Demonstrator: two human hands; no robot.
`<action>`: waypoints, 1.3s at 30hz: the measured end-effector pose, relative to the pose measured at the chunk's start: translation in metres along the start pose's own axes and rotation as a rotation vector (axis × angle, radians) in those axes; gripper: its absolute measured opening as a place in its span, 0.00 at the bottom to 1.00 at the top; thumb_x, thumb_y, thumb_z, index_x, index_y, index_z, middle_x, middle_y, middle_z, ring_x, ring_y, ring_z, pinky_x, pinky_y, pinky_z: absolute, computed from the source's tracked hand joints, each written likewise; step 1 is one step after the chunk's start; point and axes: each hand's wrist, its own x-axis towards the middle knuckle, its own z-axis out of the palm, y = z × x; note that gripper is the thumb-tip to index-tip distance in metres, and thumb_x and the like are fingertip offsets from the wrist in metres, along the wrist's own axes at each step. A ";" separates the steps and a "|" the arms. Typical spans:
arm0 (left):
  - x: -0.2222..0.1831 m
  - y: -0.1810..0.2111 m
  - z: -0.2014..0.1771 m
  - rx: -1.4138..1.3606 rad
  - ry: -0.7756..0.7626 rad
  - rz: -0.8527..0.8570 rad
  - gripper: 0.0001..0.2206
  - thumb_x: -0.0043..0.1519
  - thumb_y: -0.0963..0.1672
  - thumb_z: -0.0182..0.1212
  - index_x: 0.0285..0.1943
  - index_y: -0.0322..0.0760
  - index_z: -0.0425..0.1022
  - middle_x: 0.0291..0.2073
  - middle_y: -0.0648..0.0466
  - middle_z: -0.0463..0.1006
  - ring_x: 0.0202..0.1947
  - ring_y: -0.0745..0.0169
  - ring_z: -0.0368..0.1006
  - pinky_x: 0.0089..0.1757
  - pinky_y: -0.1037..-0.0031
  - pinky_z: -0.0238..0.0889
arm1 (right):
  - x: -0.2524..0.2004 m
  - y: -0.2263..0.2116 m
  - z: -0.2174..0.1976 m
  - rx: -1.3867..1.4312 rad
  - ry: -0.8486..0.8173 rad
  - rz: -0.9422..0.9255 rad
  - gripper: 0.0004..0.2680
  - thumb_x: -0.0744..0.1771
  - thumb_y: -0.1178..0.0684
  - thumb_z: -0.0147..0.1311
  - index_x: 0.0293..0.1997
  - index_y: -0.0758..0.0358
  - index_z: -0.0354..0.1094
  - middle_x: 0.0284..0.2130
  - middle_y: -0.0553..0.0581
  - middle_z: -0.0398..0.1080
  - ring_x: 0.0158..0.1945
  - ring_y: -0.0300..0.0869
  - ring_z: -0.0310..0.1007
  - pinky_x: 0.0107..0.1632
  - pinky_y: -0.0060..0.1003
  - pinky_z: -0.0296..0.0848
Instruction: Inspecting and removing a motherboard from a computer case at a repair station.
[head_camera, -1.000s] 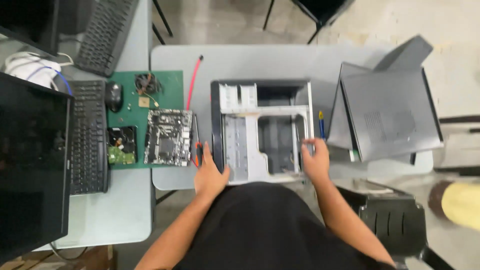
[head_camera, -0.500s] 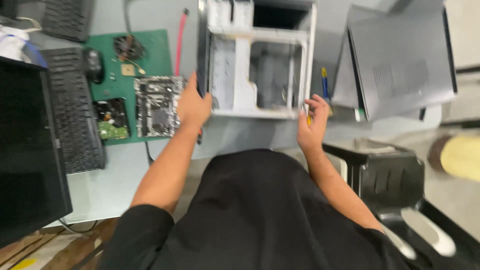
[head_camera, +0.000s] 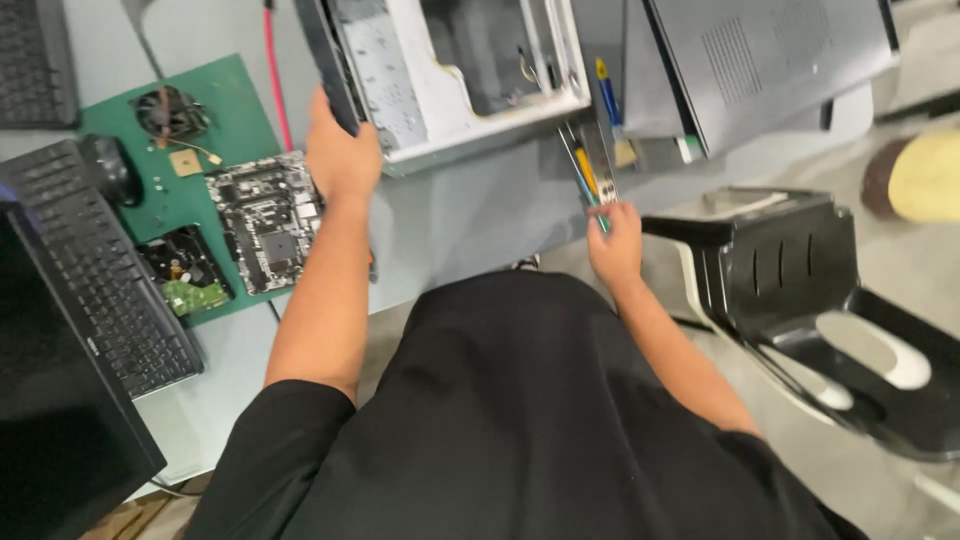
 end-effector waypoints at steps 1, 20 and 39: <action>-0.005 0.007 -0.004 0.005 -0.011 0.001 0.25 0.48 0.44 0.51 0.58 0.50 0.56 0.43 0.52 0.76 0.42 0.45 0.71 0.42 0.60 0.60 | 0.002 0.000 0.000 -0.002 -0.001 0.012 0.05 0.61 0.58 0.47 0.36 0.61 0.66 0.33 0.59 0.60 0.41 0.51 0.62 0.48 0.41 0.59; -0.014 -0.004 -0.012 0.156 0.057 -0.004 0.21 0.61 0.49 0.49 0.60 0.39 0.57 0.51 0.44 0.70 0.45 0.45 0.71 0.46 0.56 0.62 | 0.031 -0.008 0.000 -0.764 -0.301 -0.052 0.13 0.61 0.54 0.49 0.49 0.55 0.63 0.40 0.56 0.62 0.40 0.48 0.68 0.42 0.41 0.67; -0.163 -0.163 0.039 -0.123 -0.156 -0.255 0.17 0.61 0.53 0.40 0.43 0.45 0.73 0.37 0.49 0.76 0.43 0.48 0.71 0.45 0.58 0.63 | -0.015 -0.003 -0.002 0.014 -0.311 0.086 0.12 0.67 0.58 0.43 0.57 0.54 0.55 0.40 0.55 0.60 0.37 0.43 0.64 0.39 0.35 0.69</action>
